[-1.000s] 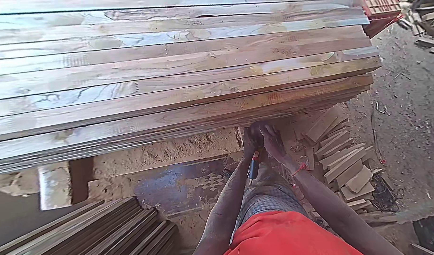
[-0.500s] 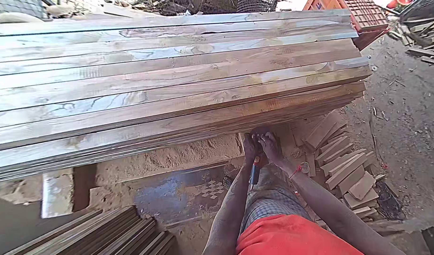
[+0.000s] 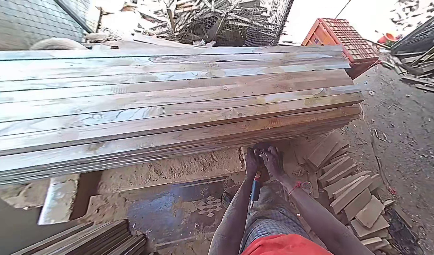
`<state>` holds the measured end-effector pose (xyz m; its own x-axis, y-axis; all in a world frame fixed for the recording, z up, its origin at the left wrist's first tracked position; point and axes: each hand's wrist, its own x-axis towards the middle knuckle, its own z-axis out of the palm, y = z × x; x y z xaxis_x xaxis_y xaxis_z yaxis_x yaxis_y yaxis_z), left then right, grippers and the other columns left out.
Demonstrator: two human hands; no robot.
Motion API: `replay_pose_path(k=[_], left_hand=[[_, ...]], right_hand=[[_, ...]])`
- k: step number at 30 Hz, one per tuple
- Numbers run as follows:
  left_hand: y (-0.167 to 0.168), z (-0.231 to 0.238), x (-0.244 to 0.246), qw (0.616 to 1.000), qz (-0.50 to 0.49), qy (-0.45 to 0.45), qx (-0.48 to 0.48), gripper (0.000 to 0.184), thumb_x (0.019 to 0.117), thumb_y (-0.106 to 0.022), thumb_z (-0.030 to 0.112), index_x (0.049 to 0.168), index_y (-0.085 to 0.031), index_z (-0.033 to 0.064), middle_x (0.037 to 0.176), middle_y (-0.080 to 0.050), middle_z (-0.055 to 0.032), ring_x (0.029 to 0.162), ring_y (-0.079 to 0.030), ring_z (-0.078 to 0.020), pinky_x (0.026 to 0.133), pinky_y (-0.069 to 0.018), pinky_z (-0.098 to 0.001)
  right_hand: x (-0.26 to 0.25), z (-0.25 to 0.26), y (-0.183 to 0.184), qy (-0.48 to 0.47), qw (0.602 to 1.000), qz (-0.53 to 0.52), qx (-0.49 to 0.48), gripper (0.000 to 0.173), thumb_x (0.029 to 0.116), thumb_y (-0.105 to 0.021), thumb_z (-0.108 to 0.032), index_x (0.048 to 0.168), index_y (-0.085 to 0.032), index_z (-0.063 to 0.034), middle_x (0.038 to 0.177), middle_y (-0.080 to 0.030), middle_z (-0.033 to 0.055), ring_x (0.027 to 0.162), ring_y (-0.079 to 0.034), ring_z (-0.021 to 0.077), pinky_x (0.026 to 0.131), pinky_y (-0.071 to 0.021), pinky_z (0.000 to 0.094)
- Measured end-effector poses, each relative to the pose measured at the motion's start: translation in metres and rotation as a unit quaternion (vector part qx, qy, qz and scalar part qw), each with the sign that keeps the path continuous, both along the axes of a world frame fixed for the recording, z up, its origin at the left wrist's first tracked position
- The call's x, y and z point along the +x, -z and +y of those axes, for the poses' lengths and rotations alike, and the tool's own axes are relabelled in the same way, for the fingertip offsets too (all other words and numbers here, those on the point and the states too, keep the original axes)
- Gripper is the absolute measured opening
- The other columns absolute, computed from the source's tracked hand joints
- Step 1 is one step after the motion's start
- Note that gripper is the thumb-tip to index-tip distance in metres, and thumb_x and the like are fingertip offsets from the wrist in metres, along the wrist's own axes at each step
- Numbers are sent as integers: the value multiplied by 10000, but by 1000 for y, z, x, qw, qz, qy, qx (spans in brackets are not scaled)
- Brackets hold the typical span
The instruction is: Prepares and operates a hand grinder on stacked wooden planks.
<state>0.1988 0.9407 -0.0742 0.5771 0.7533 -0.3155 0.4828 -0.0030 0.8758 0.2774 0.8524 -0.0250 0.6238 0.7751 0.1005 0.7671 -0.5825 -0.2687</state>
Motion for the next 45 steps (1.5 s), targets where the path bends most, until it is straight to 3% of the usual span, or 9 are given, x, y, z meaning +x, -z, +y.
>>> replay_pose_path(k=[9, 17, 26, 33, 36, 38, 40, 42, 45], left_hand=[[-14, -24, -16, 987, 105, 19, -118, 438, 1108, -412, 373, 1442, -457, 92, 1219, -686, -203, 1113, -688, -370, 956, -552, -574], [10, -5, -8, 999, 35, 3, -23, 458, 1112, -373, 339, 1368, -489, -22, 1196, -668, -234, 1119, -675, -347, 975, -545, -530], [9, -5, -5, 999, 14, -9, -31, 448, 1094, -415, 377, 1296, -529, -6, 1125, -681, -183, 1050, -688, -284, 932, -567, -491], [16, -3, -4, 1000, -16, -17, -21, 418, 1102, -432, 315, 1284, -543, -45, 1136, -675, -213, 1083, -675, -301, 978, -542, -481], [32, 3, -13, 992, -117, -18, -31, 327, 1074, -498, 278, 1102, -597, -33, 971, -650, -156, 925, -646, -223, 887, -539, -412], [40, 10, -28, 982, -175, -2, -76, 322, 1031, -570, 259, 1159, -620, -32, 1019, -672, -148, 935, -649, -199, 863, -549, -397], [36, 21, -51, 973, -169, 63, -145, 524, 963, -664, 250, 1420, -522, 36, 1319, -638, -168, 1125, -642, -245, 920, -549, -440], [42, 30, -54, 966, -147, 142, -160, 778, 825, -795, 141, 1500, -426, 23, 1358, -611, -195, 1151, -654, -259, 961, -565, -448], [42, 27, -36, 957, -53, 284, -29, 889, 692, -887, 399, 1410, -540, 5, 1323, -657, -144, 1260, -603, -228, 1121, -455, -449]], right_hand=[[-34, -24, -14, 26, 994, 70, -81, 288, 1028, -631, -305, 1143, -719, -57, 1194, -615, 202, 1183, -560, 412, 946, -479, 576], [-18, -7, 0, 12, 998, 0, -54, 426, 1033, -581, -459, 1104, -671, -49, 1192, -557, 230, 1183, -531, 440, 897, -492, 601], [-7, 6, -2, -86, 992, 38, -89, 285, 1039, -519, -102, 1262, -695, -82, 1224, -609, 176, 1245, -525, 379, 979, -467, 533], [-5, 8, 8, -13, 999, 45, 18, 236, 989, -669, -248, 994, -750, -27, 1045, -666, 167, 1109, -608, 359, 890, -490, 510], [-2, 9, 8, -18, 999, 26, 11, 274, 962, -702, -279, 969, -724, -7, 1045, -657, 180, 1099, -608, 369, 871, -496, 519], [-1, 10, -11, -17, 998, 43, -38, 409, 941, -730, -315, 1168, -669, 20, 1259, -616, 236, 1221, -564, 421, 937, -484, 581], [1, 5, -15, -28, 994, 76, -72, 705, 957, -718, -388, 1470, -460, 22, 1517, -431, 285, 1398, -428, 469, 1065, -422, 639], [9, 2, 9, -34, 994, 93, -35, 797, 962, -701, -415, 1539, -366, 21, 1534, -416, 280, 1422, -414, 441, 1119, -410, 577], [16, -19, 26, -22, 989, 143, 18, 767, 999, -649, -386, 1562, -325, 20, 1530, -404, 298, 1433, -391, 438, 1182, -359, 531]])
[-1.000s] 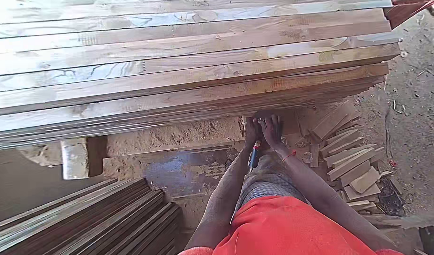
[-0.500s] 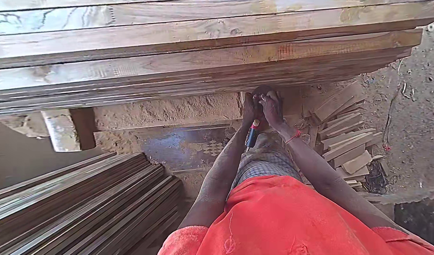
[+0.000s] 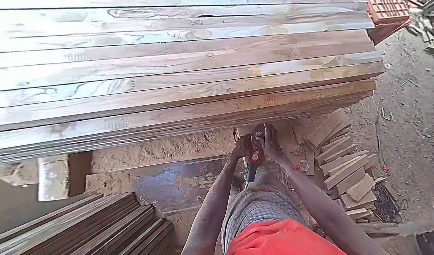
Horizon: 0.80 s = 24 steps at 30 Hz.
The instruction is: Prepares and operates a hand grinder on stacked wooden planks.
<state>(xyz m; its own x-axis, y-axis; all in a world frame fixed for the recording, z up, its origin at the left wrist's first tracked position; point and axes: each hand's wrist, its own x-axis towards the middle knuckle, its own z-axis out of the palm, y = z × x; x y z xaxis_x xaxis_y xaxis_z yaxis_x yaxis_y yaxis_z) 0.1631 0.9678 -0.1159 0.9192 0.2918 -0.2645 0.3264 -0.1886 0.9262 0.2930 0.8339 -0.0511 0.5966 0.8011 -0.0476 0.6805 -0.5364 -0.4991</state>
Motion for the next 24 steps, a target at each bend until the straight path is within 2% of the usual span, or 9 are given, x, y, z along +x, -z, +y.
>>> replay_pose_path(k=[6, 10, 11, 13, 15, 17, 20, 22, 24], left_hand=[[-47, -47, 22, 996, 69, -44, 18, 747, 787, -844, 211, 1406, -503, -30, 1365, -580, -255, 1255, -578, -370, 1045, -484, -543], [-129, -39, 8, 985, 105, -79, -113, 603, 866, -749, 16, 1398, -494, -104, 1363, -584, -263, 1257, -576, -277, 1099, -446, -357], [-129, -35, 10, 986, 69, -104, -111, 589, 852, -763, 4, 1370, -509, -116, 1322, -603, -270, 1221, -595, -271, 1077, -459, -346], [-132, -25, 18, 983, 65, -119, -121, 643, 840, -792, -2, 1395, -490, -117, 1358, -582, -287, 1266, -580, -303, 1113, -441, -376], [-134, -29, 16, 979, 94, -117, -139, 689, 823, -802, -17, 1418, -466, -109, 1396, -548, -295, 1306, -546, -332, 1134, -421, -411], [-131, -29, 18, 980, 110, -106, -129, 721, 833, -805, 13, 1450, -445, -83, 1435, -527, -283, 1343, -525, -337, 1146, -417, -425], [-120, -34, 16, 982, 103, -102, -118, 734, 821, -807, 28, 1452, -449, -78, 1440, -519, -283, 1355, -511, -351, 1149, -415, -435], [-113, -31, 20, 980, 108, -110, -124, 738, 796, -812, 1, 1442, -464, -84, 1437, -528, -277, 1350, -517, -341, 1151, -416, -425], [-89, -33, 23, 979, 114, -101, -138, 814, 770, -845, 5, 1468, -432, -65, 1474, -498, -253, 1371, -497, -310, 1159, -404, -418]], right_hand=[[0, -37, -16, 130, 979, 159, 0, 597, 1091, -465, -315, 1625, -268, -136, 1487, -443, 241, 1308, -527, 355, 1036, -499, 502], [-9, -42, -80, 414, 646, 637, -78, 777, 1031, -137, -702, 947, -592, -77, 731, -638, 105, 579, -636, 239, 512, -554, 389], [-2, -41, -91, 400, 642, 649, -82, 743, 1042, -178, -682, 864, -567, -75, 650, -603, 85, 508, -604, 216, 459, -527, 357], [10, -39, -107, 312, 833, 447, -91, 443, 1131, -348, -376, 991, -635, -70, 713, -648, 77, 544, -628, 172, 494, -537, 302], [21, -42, -109, 115, 971, 153, -140, 341, 1030, -607, -104, 1366, -556, -79, 1122, -670, 160, 956, -689, 287, 797, -573, 445], [47, -28, -85, -91, 982, 29, -164, 777, 884, -782, -78, 1563, -413, -161, 1540, -443, 211, 1362, -499, 410, 1041, -493, 554], [59, -8, -58, -238, 958, 17, -158, 723, 856, -783, -61, 1497, -535, -286, 1593, -412, 165, 1477, -361, 408, 1133, -384, 588], [56, -6, -50, -63, 971, 181, -140, 418, 931, -715, -50, 1341, -655, -108, 1376, -632, 79, 1296, -571, 187, 1076, -481, 382], [42, -16, -45, 253, 842, 451, -158, 328, 1086, -526, -337, 1182, -627, -40, 987, -714, 90, 784, -707, 138, 699, -599, 291]])
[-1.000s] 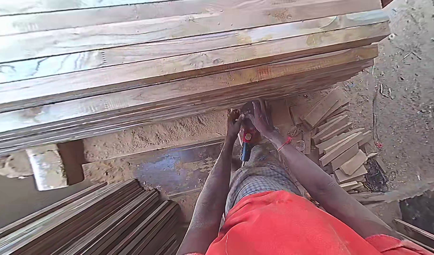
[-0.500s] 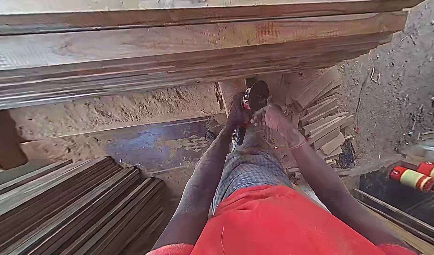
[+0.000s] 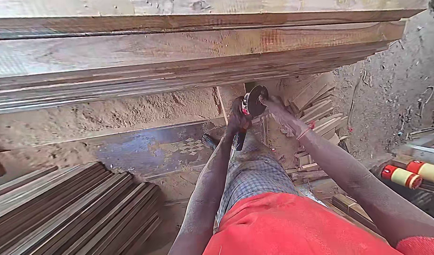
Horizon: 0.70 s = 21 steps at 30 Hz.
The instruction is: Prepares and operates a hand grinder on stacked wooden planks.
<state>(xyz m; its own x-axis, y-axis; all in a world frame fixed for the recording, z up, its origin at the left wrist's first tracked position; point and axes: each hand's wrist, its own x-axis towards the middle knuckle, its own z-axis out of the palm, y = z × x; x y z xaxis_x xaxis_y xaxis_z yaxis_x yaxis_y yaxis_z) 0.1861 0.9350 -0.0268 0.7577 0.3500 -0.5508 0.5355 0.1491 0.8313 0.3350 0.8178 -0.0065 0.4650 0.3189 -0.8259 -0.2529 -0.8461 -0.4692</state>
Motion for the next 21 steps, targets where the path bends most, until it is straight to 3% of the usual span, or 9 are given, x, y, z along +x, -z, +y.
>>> replay_pose_path(k=[2, 5, 7, 9, 12, 14, 16, 18, 21], left_hand=[[71, -29, -4, 992, -95, -51, 61, 914, 640, -899, 154, 1425, -475, -49, 1404, -548, -253, 1307, -549, -309, 1107, -470, -429], [107, -36, -2, 985, -134, -83, 63, 956, 607, -923, 223, 1432, -490, 9, 1404, -560, -216, 1318, -546, -291, 1127, -459, -447], [103, -32, -1, 985, -130, -65, 88, 930, 616, -912, 252, 1418, -510, 5, 1400, -564, -217, 1331, -528, -306, 1146, -422, -454], [103, -32, 0, 982, -137, -60, 116, 932, 623, -908, 300, 1407, -518, -18, 1391, -573, -231, 1332, -531, -321, 1159, -411, -457], [103, -36, -1, 984, -128, -63, 104, 937, 636, -915, 274, 1426, -497, -6, 1406, -565, -221, 1343, -526, -305, 1165, -408, -444], [105, -34, 0, 984, -133, -69, 95, 921, 630, -925, 272, 1407, -514, -3, 1388, -578, -217, 1327, -540, -306, 1157, -423, -450], [108, -31, 1, 984, -133, -68, 94, 918, 618, -923, 265, 1396, -519, -6, 1386, -572, -224, 1328, -530, -317, 1155, -416, -457], [108, -36, -1, 985, -129, -63, 92, 921, 607, -927, 274, 1392, -530, 1, 1388, -574, -219, 1334, -528, -316, 1161, -411, -454], [108, -32, 0, 982, -141, -70, 104, 899, 602, -919, 268, 1370, -541, -7, 1376, -574, -232, 1326, -528, -330, 1158, -408, -456]], right_hand=[[-12, -22, 0, 125, 967, 193, -111, 677, 1003, -408, -695, 1013, -589, -42, 800, -687, 140, 636, -689, 257, 564, -583, 374], [-4, -16, -8, -108, 980, -101, -134, 406, 1054, -560, -445, 1138, -613, -52, 867, -705, 110, 699, -712, 195, 607, -602, 348], [12, 1, -18, -362, 874, -319, -60, 547, 941, -750, -273, 1378, -525, -33, 1207, -639, 177, 1083, -668, 310, 873, -573, 481], [26, 24, -24, -576, 732, -363, 34, 684, 923, -763, -227, 1523, -452, -125, 1453, -499, 231, 1332, -506, 414, 1023, -486, 549], [34, 45, -19, -709, 608, -332, 132, 392, 969, -666, -97, 1355, -604, -137, 1300, -613, 180, 1253, -570, 402, 1040, -446, 590], [38, 31, -6, -568, 771, -264, 119, 317, 962, -670, -68, 1271, -634, -6, 1234, -663, 169, 1214, -621, 299, 1055, -485, 441], [21, 5, 15, -177, 979, -77, 71, 278, 1040, -569, -77, 1274, -579, 72, 1160, -696, 179, 1030, -707, 209, 890, -598, 330], [-7, -16, 16, 106, 986, 128, -12, 552, 1085, -430, -492, 1328, -540, -9, 1116, -699, 169, 924, -727, 275, 791, -622, 425], [8, -4, 3, 40, 980, 130, -148, 712, 999, -473, -667, 1250, -592, -12, 1003, -725, 171, 800, -734, 276, 673, -619, 409]])
